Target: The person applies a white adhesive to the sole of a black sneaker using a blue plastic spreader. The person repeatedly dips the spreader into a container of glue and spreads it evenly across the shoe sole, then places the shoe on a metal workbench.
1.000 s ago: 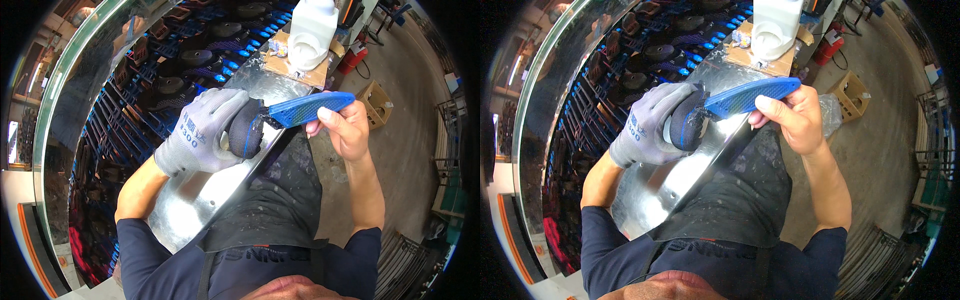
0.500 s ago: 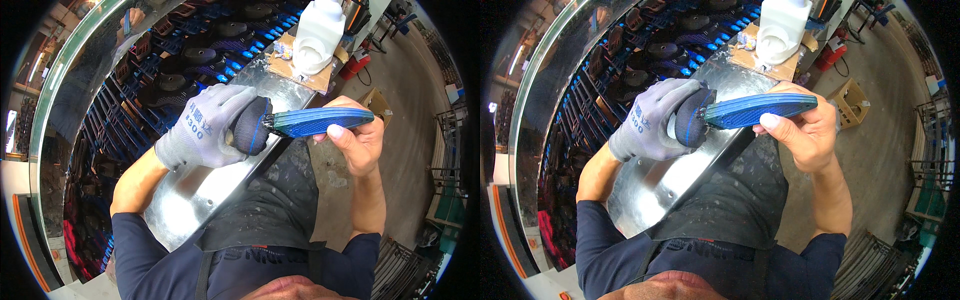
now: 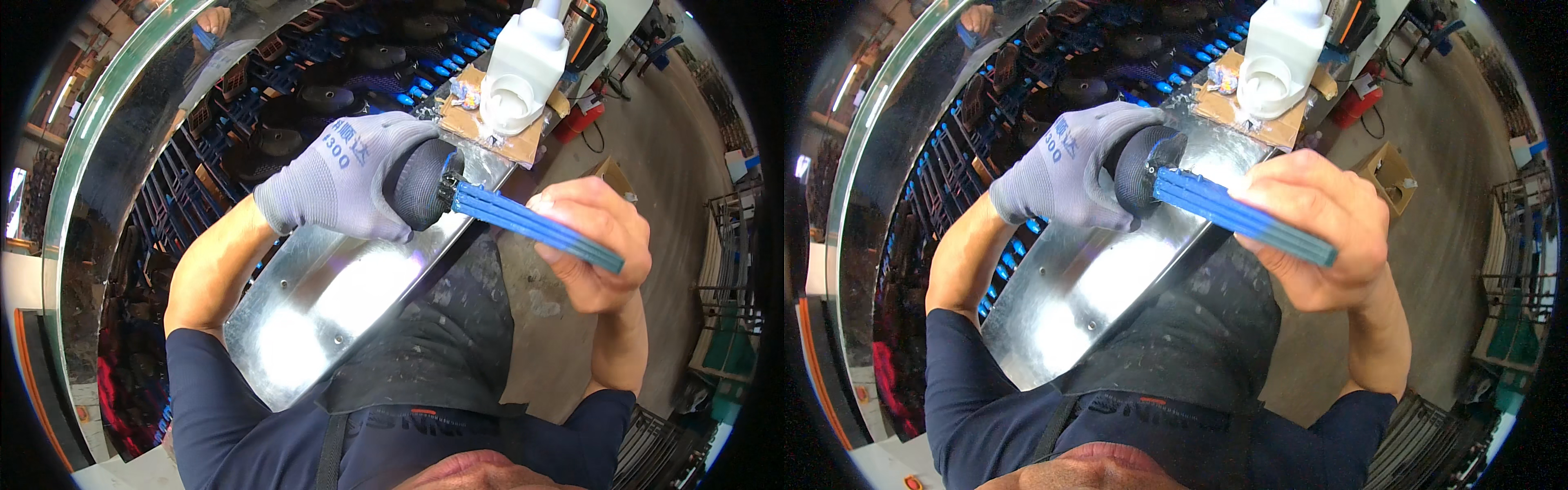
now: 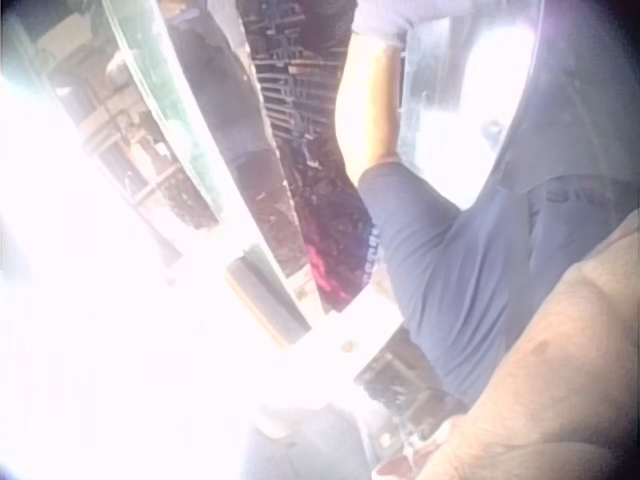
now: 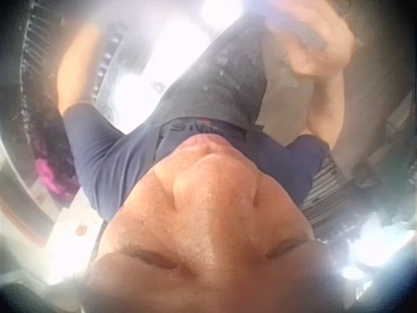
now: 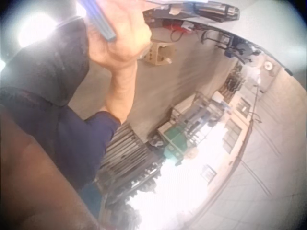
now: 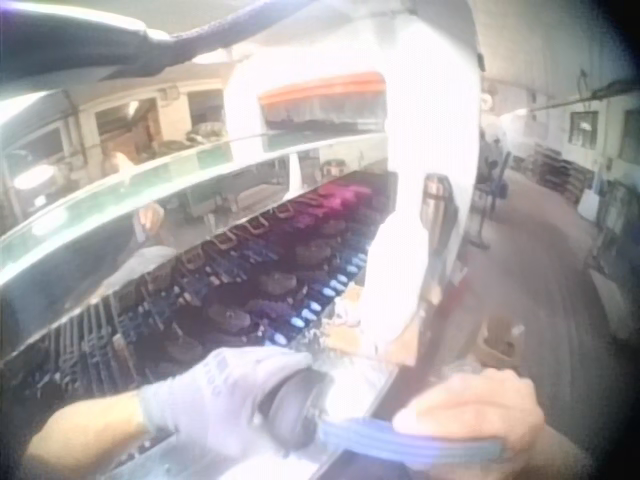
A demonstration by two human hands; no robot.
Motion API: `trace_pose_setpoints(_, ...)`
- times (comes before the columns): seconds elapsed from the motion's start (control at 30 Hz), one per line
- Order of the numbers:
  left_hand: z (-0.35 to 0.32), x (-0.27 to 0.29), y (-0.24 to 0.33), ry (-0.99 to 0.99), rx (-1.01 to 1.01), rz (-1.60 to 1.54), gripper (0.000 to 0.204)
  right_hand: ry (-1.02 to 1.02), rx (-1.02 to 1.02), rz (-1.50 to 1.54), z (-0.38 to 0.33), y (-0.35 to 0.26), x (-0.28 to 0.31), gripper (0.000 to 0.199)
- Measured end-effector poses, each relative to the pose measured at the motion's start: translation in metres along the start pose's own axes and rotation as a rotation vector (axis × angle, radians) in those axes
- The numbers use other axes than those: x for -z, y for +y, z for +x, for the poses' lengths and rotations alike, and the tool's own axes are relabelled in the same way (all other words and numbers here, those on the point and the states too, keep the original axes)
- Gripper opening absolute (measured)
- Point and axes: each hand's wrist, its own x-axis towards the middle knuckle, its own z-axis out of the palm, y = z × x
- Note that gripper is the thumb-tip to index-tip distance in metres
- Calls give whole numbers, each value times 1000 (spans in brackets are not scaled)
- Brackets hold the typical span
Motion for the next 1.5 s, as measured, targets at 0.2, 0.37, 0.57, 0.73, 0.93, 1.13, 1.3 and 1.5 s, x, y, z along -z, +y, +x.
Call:
trace_pose_setpoints(0.2, 24, 17, -8, -146, 84, -94, 95, 19, 207, -225, 9, 2, -9, 26)
trace_pose_setpoints(0.37, 41, 22, -21, -173, 75, -152, 89, -27, 256, -291, 20, 3, -4, 31)
trace_pose_setpoints(0.57, 59, 27, -28, -282, 149, -246, 88, -89, 331, -398, 24, 10, -1, 32)
trace_pose_setpoints(0.73, 65, 25, -28, -319, 166, -279, 88, -201, 331, -429, 34, 4, 11, 31)
trace_pose_setpoints(0.93, 58, 22, -41, -227, 116, -302, 82, -278, 342, -470, 44, 2, 12, 31)
trace_pose_setpoints(1.13, 29, 8, -68, -84, 183, -530, 91, -303, -34, -288, 0, 41, 20, 29)
trace_pose_setpoints(1.3, -26, -38, -85, 119, 498, -541, 93, 300, -811, 328, -70, 84, -3, 18)
trace_pose_setpoints(1.5, -55, -66, -32, 445, 466, -1191, 95, 510, -872, 296, -68, 136, -21, 20)
